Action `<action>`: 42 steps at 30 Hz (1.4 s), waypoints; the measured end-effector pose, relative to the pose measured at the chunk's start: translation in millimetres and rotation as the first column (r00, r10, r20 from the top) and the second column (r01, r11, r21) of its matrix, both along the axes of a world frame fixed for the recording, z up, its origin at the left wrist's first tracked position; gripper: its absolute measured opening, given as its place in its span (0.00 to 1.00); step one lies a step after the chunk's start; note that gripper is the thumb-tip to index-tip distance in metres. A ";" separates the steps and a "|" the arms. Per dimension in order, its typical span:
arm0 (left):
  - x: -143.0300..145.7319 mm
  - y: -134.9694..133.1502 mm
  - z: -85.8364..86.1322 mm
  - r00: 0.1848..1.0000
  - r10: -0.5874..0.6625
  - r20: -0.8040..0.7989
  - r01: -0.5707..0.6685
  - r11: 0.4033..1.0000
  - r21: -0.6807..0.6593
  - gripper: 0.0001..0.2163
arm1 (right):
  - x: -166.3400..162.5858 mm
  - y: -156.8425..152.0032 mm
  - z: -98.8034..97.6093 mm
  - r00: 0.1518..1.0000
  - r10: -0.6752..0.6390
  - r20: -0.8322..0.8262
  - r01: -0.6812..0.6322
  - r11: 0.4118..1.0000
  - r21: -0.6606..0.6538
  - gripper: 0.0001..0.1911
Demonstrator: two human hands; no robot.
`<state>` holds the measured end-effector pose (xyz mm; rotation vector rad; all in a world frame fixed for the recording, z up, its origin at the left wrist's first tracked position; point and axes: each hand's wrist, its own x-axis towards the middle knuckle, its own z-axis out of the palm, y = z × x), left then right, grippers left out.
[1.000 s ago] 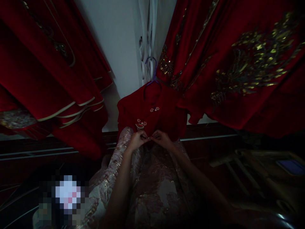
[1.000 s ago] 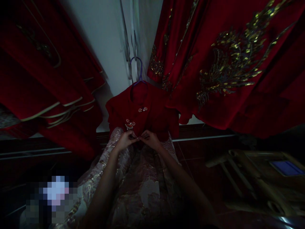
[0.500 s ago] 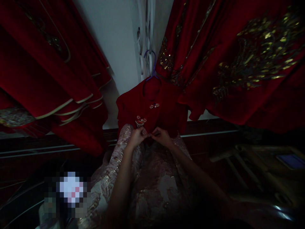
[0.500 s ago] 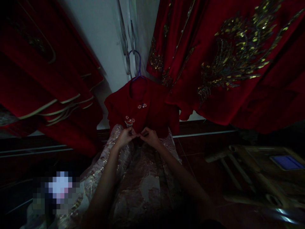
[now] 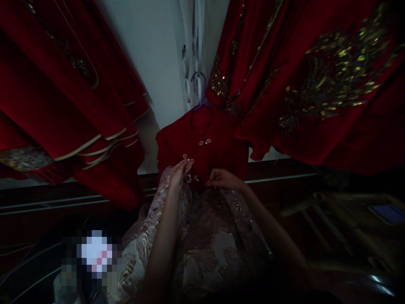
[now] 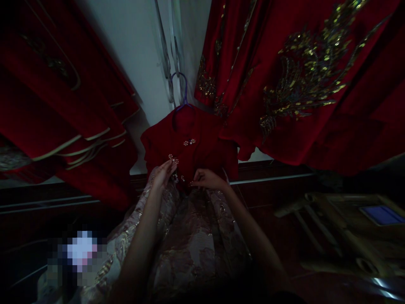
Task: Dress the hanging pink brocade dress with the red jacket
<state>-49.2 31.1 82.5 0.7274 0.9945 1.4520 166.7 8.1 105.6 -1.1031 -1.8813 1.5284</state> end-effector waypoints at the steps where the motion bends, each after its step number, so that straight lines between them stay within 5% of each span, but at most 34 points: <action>1: 1.2 2.1 0.8 0.999 0.008 0.044 -0.008 1.000 -0.004 0.13 | 2.4 0.1 2.7 1.000 0.008 -0.003 -0.008 1.000 -0.006 0.22; 13: 3.9 -0.3 -0.6 1.000 0.009 -0.009 -0.009 0.998 0.068 0.14 | 4.9 4.1 -5.2 0.999 0.028 -0.025 -0.028 0.999 0.023 0.20; 23: 15.0 6.9 -2.9 0.980 0.192 -0.054 -0.191 0.981 0.014 0.12 | 1.8 -0.1 0.2 1.000 -0.002 -0.029 0.002 1.000 0.010 0.20; 29: 17.3 -1.4 17.6 0.961 -0.112 -0.252 0.113 0.994 -0.010 0.18 | 12.6 2.6 0.3 0.999 0.051 0.007 -0.051 0.999 -0.005 0.18; 32: 26.9 3.2 48.1 0.803 -0.021 -0.595 0.147 0.975 0.165 0.15 | 23.9 4.8 0.9 0.985 0.163 0.064 -0.159 0.986 -0.052 0.16; 35: 41.7 10.1 82.2 0.430 0.204 -0.880 0.233 0.916 0.327 0.14 | 33.4 6.8 3.3 0.970 0.217 0.106 -0.212 0.976 -0.053 0.15; 38: 54.4 13.8 107.5 0.030 0.295 -0.955 0.276 0.916 0.291 0.13 | 39.8 8.7 5.5 0.969 0.213 0.123 -0.212 0.977 -0.019 0.16; 42: 55.3 18.7 124.3 -0.222 0.337 -0.915 0.307 0.915 0.262 0.14 | 46.0 10.2 6.0 0.964 0.235 0.123 -0.239 0.971 0.011 0.18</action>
